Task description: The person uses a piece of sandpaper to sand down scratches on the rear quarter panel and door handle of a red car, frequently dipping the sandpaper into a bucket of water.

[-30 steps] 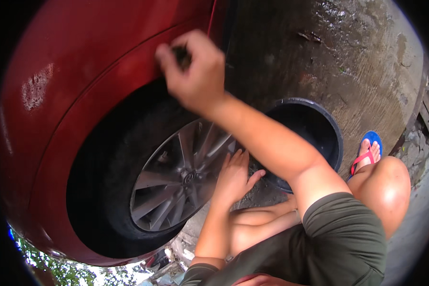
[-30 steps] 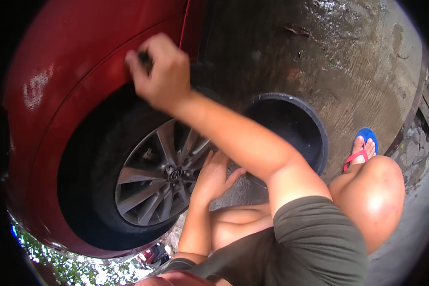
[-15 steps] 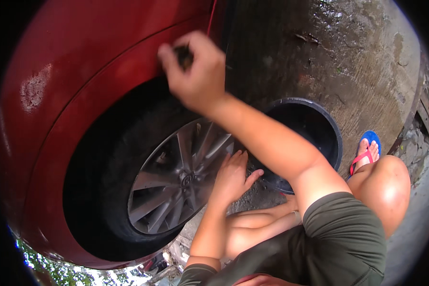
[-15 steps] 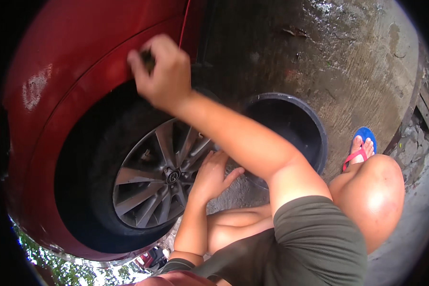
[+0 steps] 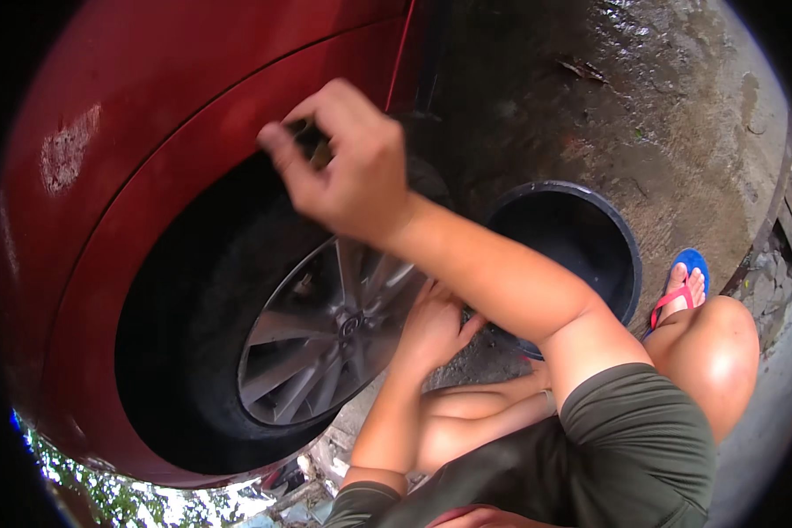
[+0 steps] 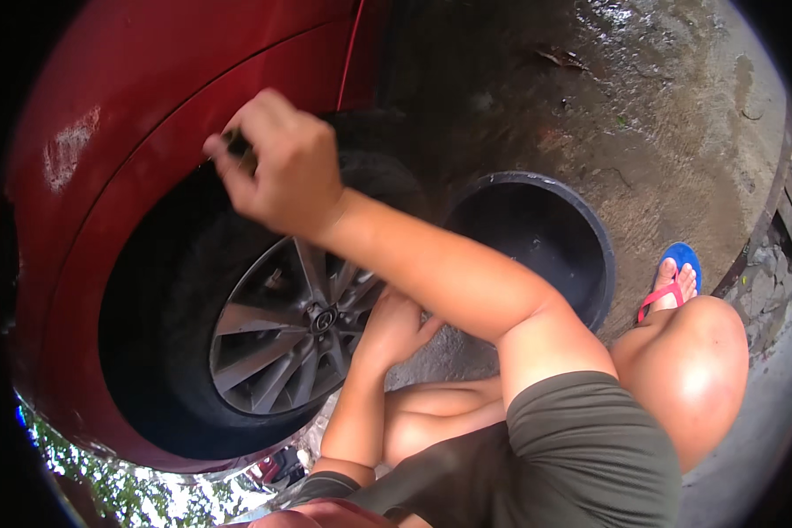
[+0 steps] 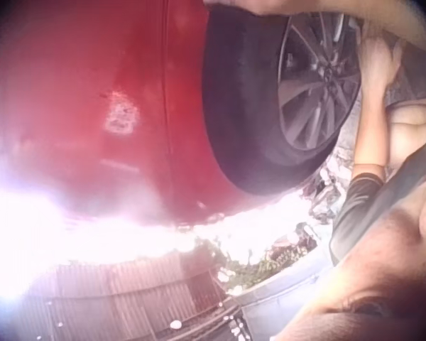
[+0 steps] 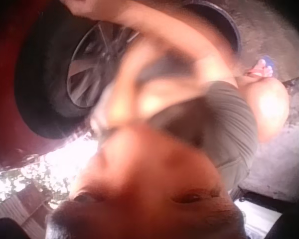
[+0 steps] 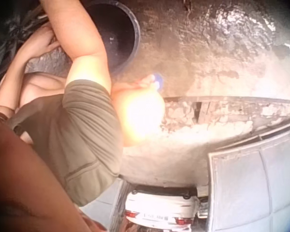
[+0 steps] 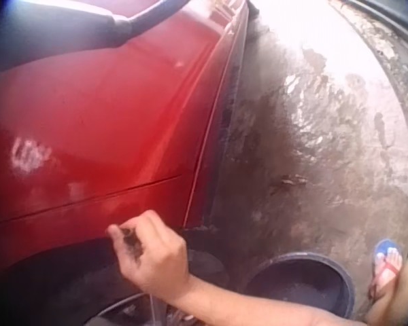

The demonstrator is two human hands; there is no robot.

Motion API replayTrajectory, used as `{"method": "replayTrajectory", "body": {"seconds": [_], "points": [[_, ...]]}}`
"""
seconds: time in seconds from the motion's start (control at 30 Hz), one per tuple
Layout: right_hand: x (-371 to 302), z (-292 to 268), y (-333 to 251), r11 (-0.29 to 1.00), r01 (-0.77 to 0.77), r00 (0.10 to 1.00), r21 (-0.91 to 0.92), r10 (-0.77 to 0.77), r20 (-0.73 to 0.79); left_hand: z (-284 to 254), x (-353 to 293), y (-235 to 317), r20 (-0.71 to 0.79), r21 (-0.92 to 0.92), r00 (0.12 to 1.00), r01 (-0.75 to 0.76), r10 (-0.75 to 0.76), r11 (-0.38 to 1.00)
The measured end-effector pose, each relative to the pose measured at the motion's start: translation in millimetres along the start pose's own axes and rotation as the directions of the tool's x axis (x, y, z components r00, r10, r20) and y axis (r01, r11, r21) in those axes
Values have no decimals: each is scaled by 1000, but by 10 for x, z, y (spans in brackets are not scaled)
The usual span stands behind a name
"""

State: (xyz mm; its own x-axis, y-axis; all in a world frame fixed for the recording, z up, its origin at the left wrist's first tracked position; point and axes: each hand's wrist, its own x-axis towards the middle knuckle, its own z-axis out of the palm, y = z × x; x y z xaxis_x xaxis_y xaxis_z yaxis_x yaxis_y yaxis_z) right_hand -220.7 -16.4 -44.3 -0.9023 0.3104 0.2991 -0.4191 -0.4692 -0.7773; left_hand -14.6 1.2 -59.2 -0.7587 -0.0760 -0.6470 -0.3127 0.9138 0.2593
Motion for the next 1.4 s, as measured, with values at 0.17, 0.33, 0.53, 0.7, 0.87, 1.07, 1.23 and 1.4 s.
{"method": "replayTrajectory", "body": {"seconds": [0.17,0.33,0.53,0.7,0.87,1.07,1.23,1.4], "points": [[39,-139,58,972,-236,972,-20,236,10,100,6,12,-64,120,994,95,-88,988],[23,38,-121,1000,-13,1000,6,13,16,101,-49,-62,18,-17,996,85,-84,996],[89,133,-203,996,-18,1000,87,18,-6,32,63,26,92,-57,974,214,-209,975],[-84,-74,37,940,-331,942,83,335,-28,56,38,5,-160,110,987,15,3,994],[30,137,-285,987,-127,991,94,129,-17,132,0,-55,-3,-80,995,103,-104,991],[-38,111,-202,981,-158,984,111,165,-59,196,35,-35,-183,-27,982,37,-42,999],[-50,-60,-99,945,-322,943,63,325,-68,144,-22,-11,-109,258,990,-56,87,964],[9,103,-370,974,-208,978,92,205,41,168,-21,-9,11,-76,987,163,-163,984]]}}
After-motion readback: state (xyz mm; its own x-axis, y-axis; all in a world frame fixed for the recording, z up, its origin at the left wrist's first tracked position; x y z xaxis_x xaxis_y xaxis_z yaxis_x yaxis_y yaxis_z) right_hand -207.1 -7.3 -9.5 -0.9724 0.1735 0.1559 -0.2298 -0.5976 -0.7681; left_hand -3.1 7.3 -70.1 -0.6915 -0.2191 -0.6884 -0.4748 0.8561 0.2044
